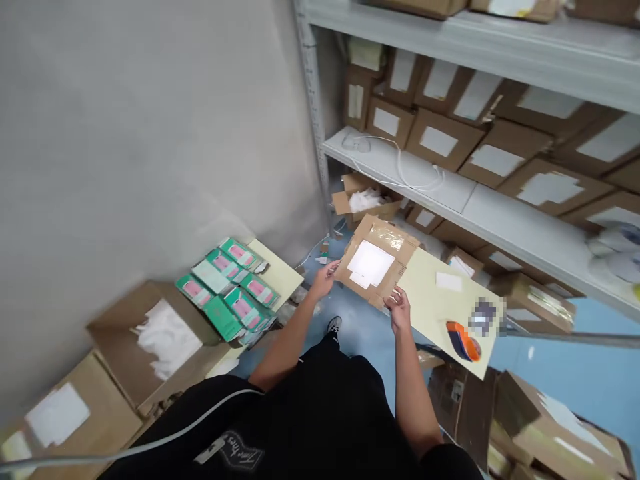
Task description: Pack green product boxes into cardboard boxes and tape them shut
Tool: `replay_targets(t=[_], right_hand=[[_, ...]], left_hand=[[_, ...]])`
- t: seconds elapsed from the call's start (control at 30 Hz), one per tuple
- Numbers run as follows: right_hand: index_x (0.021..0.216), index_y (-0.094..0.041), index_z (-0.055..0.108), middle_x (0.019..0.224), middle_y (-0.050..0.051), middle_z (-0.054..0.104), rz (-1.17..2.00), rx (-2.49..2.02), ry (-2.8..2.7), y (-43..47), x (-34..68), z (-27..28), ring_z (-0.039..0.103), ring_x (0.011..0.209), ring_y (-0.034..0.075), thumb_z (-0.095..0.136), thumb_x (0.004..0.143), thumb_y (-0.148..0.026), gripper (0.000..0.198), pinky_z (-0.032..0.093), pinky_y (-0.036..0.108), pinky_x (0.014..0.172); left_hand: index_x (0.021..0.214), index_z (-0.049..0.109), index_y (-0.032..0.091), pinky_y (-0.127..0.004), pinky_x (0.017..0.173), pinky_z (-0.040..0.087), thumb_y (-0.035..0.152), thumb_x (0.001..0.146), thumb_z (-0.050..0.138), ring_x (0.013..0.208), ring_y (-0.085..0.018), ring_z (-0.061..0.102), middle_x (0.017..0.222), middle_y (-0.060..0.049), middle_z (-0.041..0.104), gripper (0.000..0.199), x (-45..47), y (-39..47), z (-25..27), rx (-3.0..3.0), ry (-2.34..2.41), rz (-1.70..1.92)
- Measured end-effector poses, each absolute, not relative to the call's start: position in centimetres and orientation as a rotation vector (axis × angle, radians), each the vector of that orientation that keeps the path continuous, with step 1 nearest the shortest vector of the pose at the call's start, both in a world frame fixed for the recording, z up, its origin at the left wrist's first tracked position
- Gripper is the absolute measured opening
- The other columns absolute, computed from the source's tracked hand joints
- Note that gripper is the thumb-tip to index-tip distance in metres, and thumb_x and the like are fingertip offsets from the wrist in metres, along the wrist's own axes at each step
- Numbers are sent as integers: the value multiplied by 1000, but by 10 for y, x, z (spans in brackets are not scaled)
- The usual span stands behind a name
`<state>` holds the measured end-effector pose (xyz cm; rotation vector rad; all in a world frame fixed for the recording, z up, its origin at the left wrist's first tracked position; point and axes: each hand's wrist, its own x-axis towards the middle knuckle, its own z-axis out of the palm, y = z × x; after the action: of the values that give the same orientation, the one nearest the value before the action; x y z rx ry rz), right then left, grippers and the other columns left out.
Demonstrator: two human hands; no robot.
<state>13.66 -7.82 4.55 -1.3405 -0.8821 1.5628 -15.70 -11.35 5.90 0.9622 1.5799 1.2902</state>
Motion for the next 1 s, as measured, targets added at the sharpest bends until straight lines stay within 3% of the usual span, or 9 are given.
replay_targets(t=[0.27,0.47,0.73,1.0], right_hand=[[113,-28,66,95,-2,68,1724,-1218,-1088,-49,118,58,65,81,15,91,56,-29,63,54,29,72],[111,-27,65,94,0,70,1763,-1158,-1116,-63,131,62,64,77,17,89,56,-31,60,52,30,68],[113,-27,67,94,0,70,1647,-1171,-974,-76,194,75,64,76,17,85,58,-30,58,50,30,69],[115,-26,72,98,3,70,1449,-1324,-856,-69,246,62,64,81,20,83,59,-34,58,51,34,73]], left_hand=[[135,68,18,-44,107,52,11,85,62,119,-27,67,133,-14,71,51,-170,-162,62,903,1669,1404],[127,70,18,-42,105,54,4,75,59,118,-25,67,126,-13,73,55,-149,-178,60,843,1818,1435],[123,70,18,-31,79,57,7,67,59,84,-18,69,101,-6,76,57,-107,-135,68,957,1681,1286],[115,73,17,-30,78,57,7,63,58,82,-18,69,92,-5,73,55,-60,-78,66,1043,1663,1147]])
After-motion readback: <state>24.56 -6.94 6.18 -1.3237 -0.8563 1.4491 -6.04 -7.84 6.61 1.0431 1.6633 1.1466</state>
